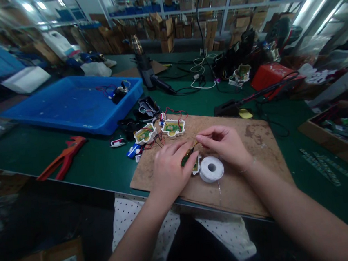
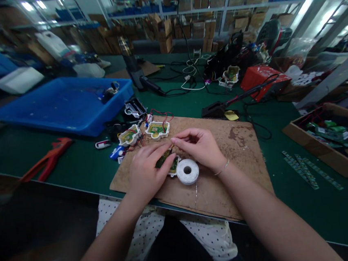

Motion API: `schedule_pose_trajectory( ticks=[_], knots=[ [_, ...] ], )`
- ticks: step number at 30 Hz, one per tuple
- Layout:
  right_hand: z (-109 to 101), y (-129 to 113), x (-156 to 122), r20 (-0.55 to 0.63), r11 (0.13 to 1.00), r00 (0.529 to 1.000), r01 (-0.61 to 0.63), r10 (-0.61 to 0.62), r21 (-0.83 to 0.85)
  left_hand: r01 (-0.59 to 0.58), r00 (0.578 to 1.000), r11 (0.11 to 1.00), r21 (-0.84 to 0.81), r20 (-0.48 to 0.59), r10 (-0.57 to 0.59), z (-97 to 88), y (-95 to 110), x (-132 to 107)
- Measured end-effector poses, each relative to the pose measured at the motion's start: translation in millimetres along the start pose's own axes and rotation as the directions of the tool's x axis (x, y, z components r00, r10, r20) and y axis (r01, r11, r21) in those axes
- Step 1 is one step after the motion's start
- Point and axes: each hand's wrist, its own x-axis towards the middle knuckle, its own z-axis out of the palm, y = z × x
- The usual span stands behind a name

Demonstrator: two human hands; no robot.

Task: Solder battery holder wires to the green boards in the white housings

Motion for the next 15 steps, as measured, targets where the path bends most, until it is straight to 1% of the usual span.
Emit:
schedule_pose_trajectory(
  ticks=[2, 5, 7, 9, 11, 12, 13, 14, 15],
  knots=[
    [2, -2, -1, 0.018, 1.000, 1.000, 0.006, -0.006, 0.007, 0.014, 0.999, 1.000, -0.024, -0.035, -0.015, -1.2, 7, 3],
    [1, -5, -2, 0.019, 1.000, 1.000, 0.021, -0.021, 0.022, 0.023, 0.998, 0.998, -0.052, -0.049, -0.025, -4.2, 15, 9],
    [0, -5, -2, 0.005, 0.999, 1.000, 0.029, -0.030, 0.036, 0.053, 0.994, 0.995, -0.088, -0.088, -0.061, -10.2, 13, 11],
    [-3, -5, -1, -0.017, 0.998, 0.999, 0.033, -0.032, 0.051, 0.105, 0.978, 0.984, -0.142, -0.162, -0.128, -22.0, 7, 12],
    [-5, -3, 0, -0.048, 0.997, 0.998, 0.034, -0.031, 0.062, 0.165, 0.929, 0.934, -0.317, -0.268, -0.255, -40.3, 0, 17],
    [-5, -1, 1, -0.063, 0.997, 0.998, 0.034, -0.030, 0.066, 0.175, 0.883, 0.867, -0.466, -0.315, -0.348, -51.4, -4, 22],
    [-6, 0, 2, -0.076, 0.997, 0.997, 0.033, -0.028, 0.068, 0.150, 0.833, 0.785, -0.601, -0.352, -0.428, -63.4, -7, 29],
    [-6, 2, 3, -0.086, 0.997, 0.996, 0.031, -0.025, 0.069, 0.111, 0.801, 0.750, -0.652, -0.388, -0.456, -76.1, -9, 37],
    [-6, 4, 4, -0.093, 0.997, 0.995, 0.028, -0.022, 0.070, 0.065, 0.779, 0.741, -0.669, -0.430, -0.457, -89.1, -11, 47]
  ],
)
